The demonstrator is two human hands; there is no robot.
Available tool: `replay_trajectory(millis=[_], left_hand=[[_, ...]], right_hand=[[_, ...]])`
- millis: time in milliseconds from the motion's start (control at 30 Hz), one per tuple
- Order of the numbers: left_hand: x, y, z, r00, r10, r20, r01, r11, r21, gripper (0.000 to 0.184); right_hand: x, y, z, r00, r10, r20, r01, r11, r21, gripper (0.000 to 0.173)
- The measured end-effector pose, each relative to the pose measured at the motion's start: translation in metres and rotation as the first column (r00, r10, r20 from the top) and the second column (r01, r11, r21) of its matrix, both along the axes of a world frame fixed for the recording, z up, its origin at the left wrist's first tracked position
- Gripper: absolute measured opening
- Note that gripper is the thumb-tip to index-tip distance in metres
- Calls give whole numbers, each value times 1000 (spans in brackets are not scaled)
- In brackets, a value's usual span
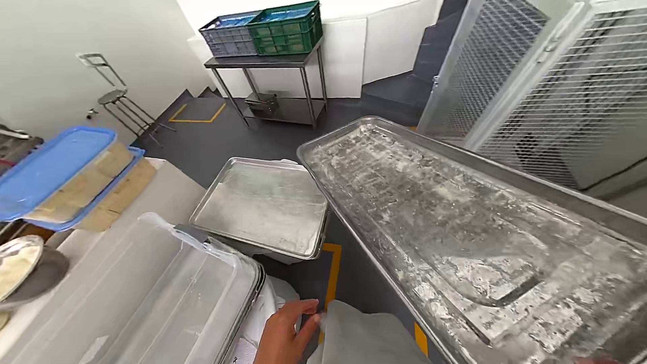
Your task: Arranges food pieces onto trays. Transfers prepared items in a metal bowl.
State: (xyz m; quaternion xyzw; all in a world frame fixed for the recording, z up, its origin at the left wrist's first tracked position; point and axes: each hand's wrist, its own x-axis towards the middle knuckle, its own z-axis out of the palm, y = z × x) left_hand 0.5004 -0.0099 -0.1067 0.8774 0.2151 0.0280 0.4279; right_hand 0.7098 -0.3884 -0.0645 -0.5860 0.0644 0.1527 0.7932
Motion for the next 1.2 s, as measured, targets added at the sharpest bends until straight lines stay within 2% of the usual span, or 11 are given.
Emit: replay_trajectory(millis=[300, 500, 600, 767, 867, 933, 967, 1033, 1067, 1133, 1200], left_hand=[[-4, 40, -14, 989, 107, -98, -114, 991, -70, 39], [-16, 59, -28, 971, 176, -159, -194, 975, -107, 40], [-24, 60, -36, 935, 272, -227, -305, 944, -123, 42], [-25, 38, -47, 825, 466, -318, -529, 836, -147, 44], [-11, 17, -50, 751, 579, -316, -645, 745, -167, 45], [-6, -3, -50, 696, 645, -315, -710, 682, -173, 44], [-6, -15, -47, 676, 666, -316, -732, 655, -186, 44], [-10, -36, -39, 622, 733, -276, -782, 564, -264, 43], [-12, -44, -34, 574, 789, -220, -803, 489, -342, 43], [-19, -64, -25, 376, 927, -15, -772, 304, -559, 59], [-25, -78, -9, 29, 993, 115, -600, 109, -792, 99]], right_hand=[[39, 144, -26, 980, 155, -122, -158, 987, -15, 27], [64, 228, -93, 938, 261, -227, -292, 950, -113, 20], [102, 256, -141, 890, 389, -237, -431, 888, -158, 34], [169, 313, -206, 720, 604, -342, -678, 716, -163, 39], [194, 350, -227, 615, 675, -407, -776, 610, -159, 27], [208, 360, -238, 478, 753, -453, -875, 456, -165, 33], [216, 355, -242, 364, 803, -472, -931, 318, -178, 41], [232, 341, -241, 76, 848, -524, -967, -64, -245, 68], [238, 336, -238, -64, 832, -552, -920, -264, -291, 74], [235, 335, -221, -319, 749, -580, -705, -597, -383, 73], [209, 347, -191, -505, 678, -534, -478, -735, -481, 63]])
